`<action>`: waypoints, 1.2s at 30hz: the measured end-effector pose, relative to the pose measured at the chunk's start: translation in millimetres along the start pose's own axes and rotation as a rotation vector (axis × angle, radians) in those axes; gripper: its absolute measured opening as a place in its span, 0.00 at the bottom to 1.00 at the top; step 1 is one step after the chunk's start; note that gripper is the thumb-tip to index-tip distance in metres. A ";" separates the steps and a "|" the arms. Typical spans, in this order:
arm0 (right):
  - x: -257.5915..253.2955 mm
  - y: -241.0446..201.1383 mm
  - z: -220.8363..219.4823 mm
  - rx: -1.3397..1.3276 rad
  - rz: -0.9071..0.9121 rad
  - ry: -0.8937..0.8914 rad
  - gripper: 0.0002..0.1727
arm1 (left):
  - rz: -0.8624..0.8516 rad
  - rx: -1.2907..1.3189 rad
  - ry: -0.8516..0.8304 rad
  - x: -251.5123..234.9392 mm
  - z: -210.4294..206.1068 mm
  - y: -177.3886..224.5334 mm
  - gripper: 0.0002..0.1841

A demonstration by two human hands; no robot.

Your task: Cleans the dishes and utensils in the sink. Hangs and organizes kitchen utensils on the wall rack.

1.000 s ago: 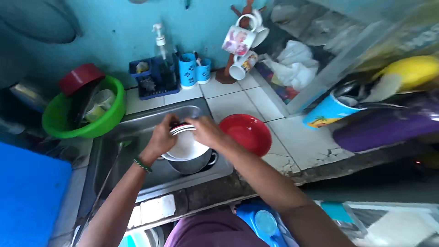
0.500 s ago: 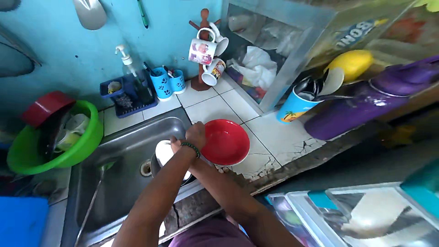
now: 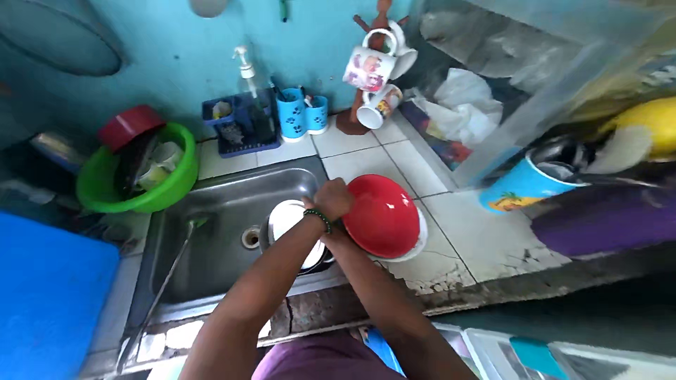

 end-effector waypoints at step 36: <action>-13.0 -107.9 105.2 0.516 0.101 0.245 0.26 | 0.093 1.327 0.706 69.5 53.9 -193.7 0.25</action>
Point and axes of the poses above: each hand's wrist, its own x-axis away from the middle knuckle, its own z-axis out of the back of the hand, y = z × x, the point moved 5 cm from there along -x, towards the middle knuckle, and after that the axes turned 14 degrees about x, right-handed, at the moved point
